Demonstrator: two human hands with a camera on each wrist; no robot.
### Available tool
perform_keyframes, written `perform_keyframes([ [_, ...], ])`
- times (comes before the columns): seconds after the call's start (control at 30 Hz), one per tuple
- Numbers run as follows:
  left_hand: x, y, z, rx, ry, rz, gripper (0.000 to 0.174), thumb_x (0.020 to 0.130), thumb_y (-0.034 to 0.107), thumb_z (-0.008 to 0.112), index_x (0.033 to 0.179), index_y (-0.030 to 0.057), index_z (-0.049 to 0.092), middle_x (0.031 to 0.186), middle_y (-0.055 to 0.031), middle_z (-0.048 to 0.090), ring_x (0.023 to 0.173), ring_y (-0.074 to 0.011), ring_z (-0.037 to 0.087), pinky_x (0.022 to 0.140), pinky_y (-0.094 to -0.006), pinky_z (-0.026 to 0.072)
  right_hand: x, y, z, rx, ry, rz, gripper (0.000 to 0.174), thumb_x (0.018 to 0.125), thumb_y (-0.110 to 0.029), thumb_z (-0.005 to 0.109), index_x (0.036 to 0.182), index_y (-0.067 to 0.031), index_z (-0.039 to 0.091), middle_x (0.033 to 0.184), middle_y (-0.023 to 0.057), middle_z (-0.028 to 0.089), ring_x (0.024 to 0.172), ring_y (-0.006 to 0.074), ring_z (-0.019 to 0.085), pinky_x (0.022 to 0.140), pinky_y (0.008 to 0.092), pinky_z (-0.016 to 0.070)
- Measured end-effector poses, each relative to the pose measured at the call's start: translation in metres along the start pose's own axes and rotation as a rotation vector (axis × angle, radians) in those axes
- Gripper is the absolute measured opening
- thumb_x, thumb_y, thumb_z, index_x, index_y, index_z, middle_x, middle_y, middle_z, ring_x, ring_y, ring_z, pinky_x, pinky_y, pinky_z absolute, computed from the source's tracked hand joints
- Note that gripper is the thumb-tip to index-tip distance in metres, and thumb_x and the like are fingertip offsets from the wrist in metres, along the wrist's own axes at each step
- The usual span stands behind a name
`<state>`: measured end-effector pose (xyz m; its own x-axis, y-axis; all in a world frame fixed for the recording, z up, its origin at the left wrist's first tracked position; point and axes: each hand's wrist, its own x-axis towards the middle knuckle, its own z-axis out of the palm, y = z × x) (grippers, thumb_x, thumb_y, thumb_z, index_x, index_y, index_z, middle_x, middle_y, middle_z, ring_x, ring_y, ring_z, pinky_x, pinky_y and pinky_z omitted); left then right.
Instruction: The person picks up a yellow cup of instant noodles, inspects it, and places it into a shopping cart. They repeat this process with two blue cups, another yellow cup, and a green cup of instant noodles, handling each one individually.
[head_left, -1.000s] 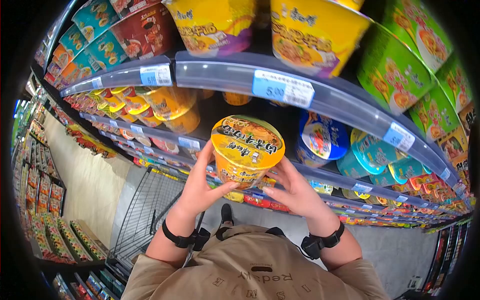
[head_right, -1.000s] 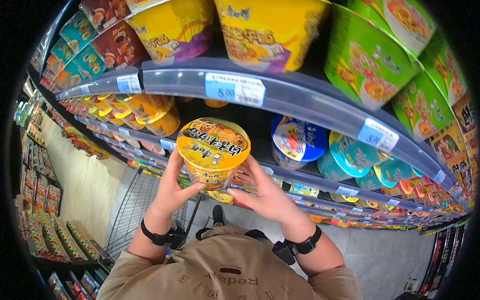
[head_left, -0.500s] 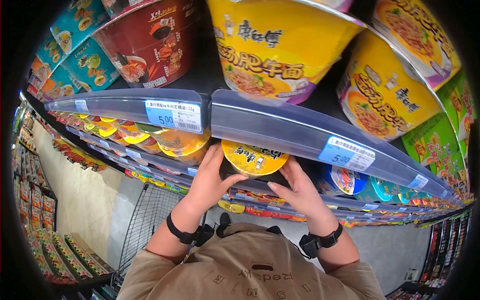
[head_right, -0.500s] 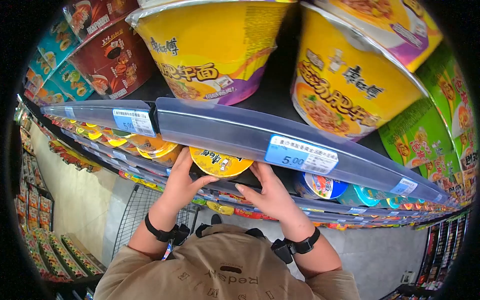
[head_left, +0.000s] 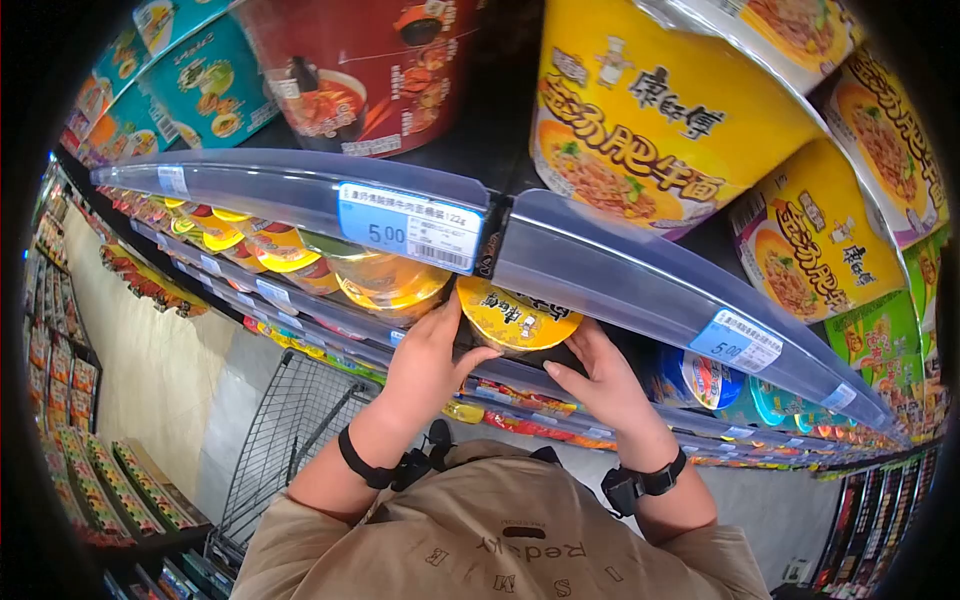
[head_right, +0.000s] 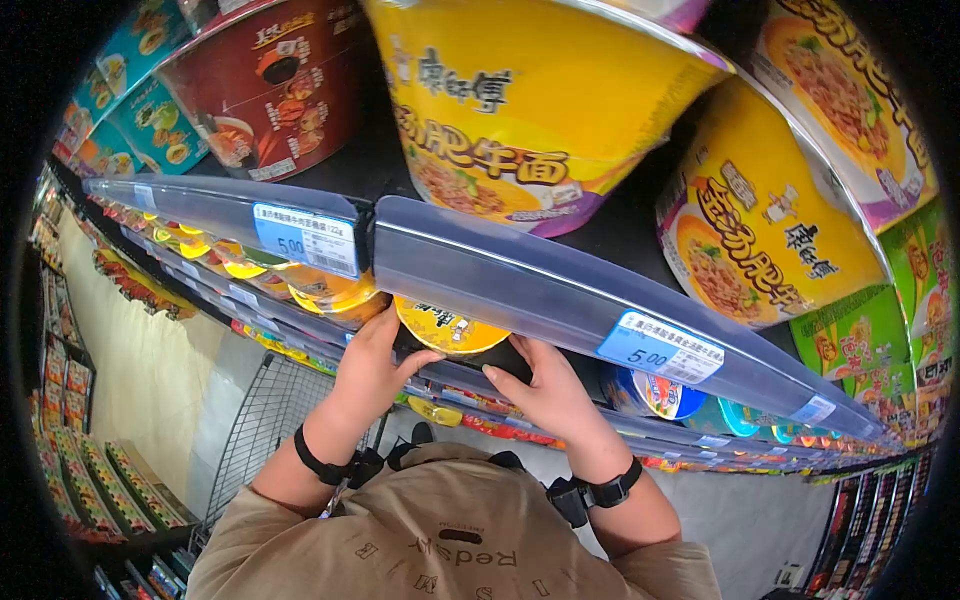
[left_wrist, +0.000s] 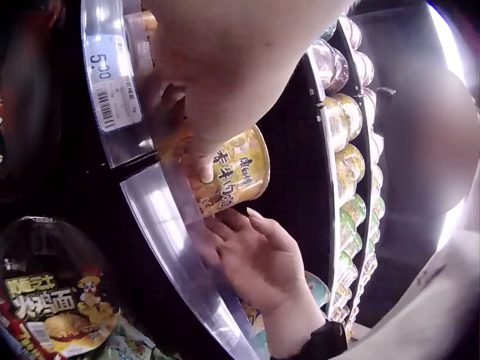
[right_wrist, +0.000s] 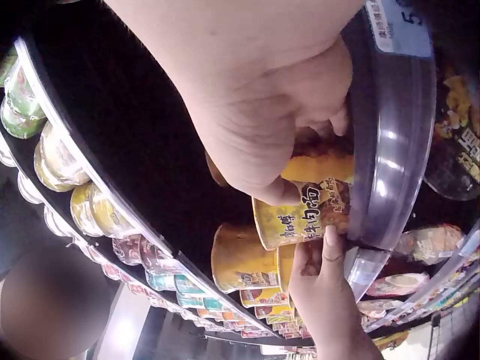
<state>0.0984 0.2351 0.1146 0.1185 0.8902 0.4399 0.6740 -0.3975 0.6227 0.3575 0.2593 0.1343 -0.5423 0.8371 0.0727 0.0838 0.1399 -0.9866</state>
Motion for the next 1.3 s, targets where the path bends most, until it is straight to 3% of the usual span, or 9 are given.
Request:
perform_keyframes([
  [0.1,-0.004,-0.002,-0.001,0.057,0.062,0.052,0.089,0.081,0.024,0.087,0.151,-0.0083,0.041,0.115,-0.0272,0.068,0.109,-0.0435,0.066,0.094,-0.0468,0.0544,0.002,0.0,0.007,0.003,0.072,-0.037,0.074,0.093,0.003,0.068,0.157,0.0047,0.032,0.159,0.0206,0.041,0.152,0.0279,0.036,0.127,0.0423,0.0251],
  [0.43,-0.011,-0.003,-0.008,0.09,0.08,0.059,0.083,0.082,0.021,0.085,0.15,-0.0059,0.045,0.114,-0.0236,0.068,0.104,-0.0401,0.068,0.09,-0.0451,0.0563,0.001,0.005,0.007,-0.044,0.086,-0.003,0.078,0.093,0.003,0.069,0.16,0.0035,0.027,0.162,0.0207,0.037,0.154,0.0286,0.033,0.127,0.0428,0.0255],
  [0.7,-0.032,-0.002,-0.029,0.126,0.121,0.14,0.064,0.087,0.007,0.079,0.146,-0.001,0.054,0.124,-0.0199,0.071,0.109,-0.036,0.07,0.093,-0.0412,0.0562,-0.029,0.001,-0.002,0.039,0.215,-0.045,0.076,0.095,0.009,0.061,0.162,-0.0016,0.027,0.163,0.0184,0.039,0.152,0.0282,0.038,0.123,0.0429,0.0324],
  [0.83,-0.06,0.007,-0.051,0.158,0.079,0.122,0.061,0.088,0.002,0.075,0.146,0.0007,0.055,0.126,-0.0175,0.072,0.113,-0.0361,0.069,0.097,-0.0428,0.0548,-0.059,-0.005,-0.012,0.078,0.193,-0.046,0.054,0.097,0.01,0.057,0.149,0.0008,0.048,0.147,0.0165,0.057,0.14,0.0245,0.053,0.116,0.0378,0.042],
  [0.87,-0.071,0.008,-0.052,0.149,0.12,0.107,0.059,0.09,0.0,0.071,0.146,0.0019,0.055,0.126,-0.017,0.072,0.113,-0.036,0.069,0.099,-0.0429,0.0535,-0.067,-0.003,-0.013,0.101,0.202,-0.067,0.042,0.099,0.008,0.056,0.141,0.0016,0.055,0.135,0.0144,0.065,0.128,0.0217,0.061,0.111,0.0353,0.0471],
  [0.97,-0.103,0.025,-0.056,0.124,0.204,-0.011,0.056,0.092,0.004,0.069,0.146,0.0031,0.055,0.117,-0.0167,0.074,0.109,-0.0371,0.07,0.094,-0.0433,0.0548,-0.095,0.005,-0.025,0.165,0.08,-0.048,0.037,0.101,0.005,0.056,0.138,0.002,0.056,0.13,0.0137,0.067,0.122,0.0203,0.065,0.108,0.0342,0.0494],
  [1.23,-0.213,0.096,-0.045,0.274,0.285,-0.248,0.053,0.092,0.001,0.065,0.144,0.0039,0.056,0.115,-0.0134,0.075,0.101,-0.0357,0.069,0.093,-0.0421,0.0529,-0.168,0.031,-0.045,0.241,-0.017,0.12,0.022,0.105,-0.006,0.059,0.126,-0.0005,0.063,0.105,0.0072,0.072,0.098,0.0136,0.068,0.089,0.0298,0.0547],
  [1.27,-0.225,0.109,-0.038,0.297,0.358,-0.258,0.037,0.091,0.001,0.067,0.127,0.0024,0.065,0.106,-0.0135,0.075,0.094,-0.0349,0.068,0.086,-0.0417,0.0527,-0.176,0.033,-0.045,0.207,-0.015,0.14,0.016,0.105,-0.008,0.06,0.118,-0.0009,0.066,0.094,0.0048,0.07,0.088,0.0116,0.066,0.081,0.0279,0.0545],
  [1.3,-0.24,0.118,-0.037,0.315,0.361,-0.282,0.037,0.091,0.001,0.067,0.127,0.0024,0.065,0.106,-0.0135,0.075,0.094,-0.0349,0.068,0.086,-0.0417,0.0527,-0.182,0.039,-0.046,0.219,-0.041,0.148,0.016,0.105,-0.008,0.06,0.118,-0.0009,0.066,0.094,0.0048,0.07,0.088,0.0116,0.066,0.081,0.0279,0.0545],
])
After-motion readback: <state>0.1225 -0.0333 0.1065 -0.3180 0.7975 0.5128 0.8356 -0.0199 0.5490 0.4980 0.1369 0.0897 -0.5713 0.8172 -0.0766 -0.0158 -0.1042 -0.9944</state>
